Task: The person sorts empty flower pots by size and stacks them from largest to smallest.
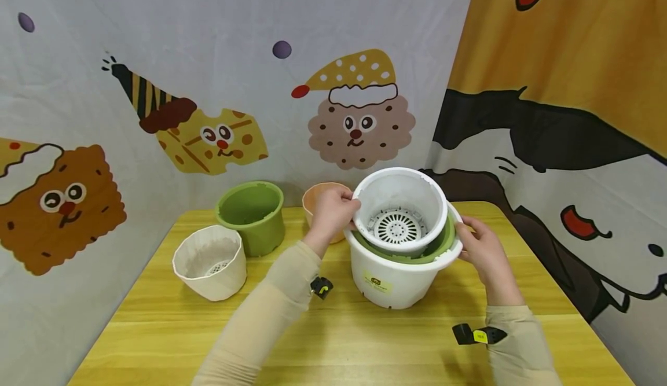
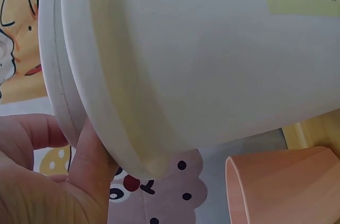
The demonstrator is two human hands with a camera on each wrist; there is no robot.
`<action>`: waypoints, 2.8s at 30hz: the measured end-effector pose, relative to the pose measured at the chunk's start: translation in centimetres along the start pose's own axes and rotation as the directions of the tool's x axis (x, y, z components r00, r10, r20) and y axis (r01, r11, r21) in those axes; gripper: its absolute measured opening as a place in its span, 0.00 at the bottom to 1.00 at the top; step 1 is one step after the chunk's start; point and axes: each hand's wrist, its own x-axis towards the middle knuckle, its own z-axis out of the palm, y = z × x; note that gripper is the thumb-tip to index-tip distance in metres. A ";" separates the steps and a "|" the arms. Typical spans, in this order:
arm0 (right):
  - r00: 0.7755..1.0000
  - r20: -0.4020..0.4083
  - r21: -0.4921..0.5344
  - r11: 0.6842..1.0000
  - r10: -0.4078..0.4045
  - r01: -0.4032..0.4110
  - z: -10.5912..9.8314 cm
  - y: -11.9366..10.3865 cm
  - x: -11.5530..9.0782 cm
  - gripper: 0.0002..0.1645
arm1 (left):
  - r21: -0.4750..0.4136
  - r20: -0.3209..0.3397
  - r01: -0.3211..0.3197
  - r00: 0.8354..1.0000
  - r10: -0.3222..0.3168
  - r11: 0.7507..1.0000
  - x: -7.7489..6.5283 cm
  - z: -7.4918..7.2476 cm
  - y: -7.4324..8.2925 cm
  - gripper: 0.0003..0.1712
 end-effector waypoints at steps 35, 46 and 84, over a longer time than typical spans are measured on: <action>1.000 -0.018 0.002 1.000 0.009 -0.009 0.3 -0.1 -0.1 0.41 | 0.310 0.057 -0.208 0.978 0.200 0.928 -1.0 0.5 0.3 0.15; 1.000 -0.011 -0.003 1.000 0.019 -0.019 0.2 -0.3 -0.2 0.41 | 0.427 0.126 -0.238 0.971 0.203 0.872 -1.3 0.3 0.6 0.15; 1.000 -0.025 0.002 1.000 0.013 -0.013 0.3 -0.2 -0.2 0.40 | 0.198 0.085 -0.239 0.970 0.226 0.951 -2.4 -2.6 -1.5 0.22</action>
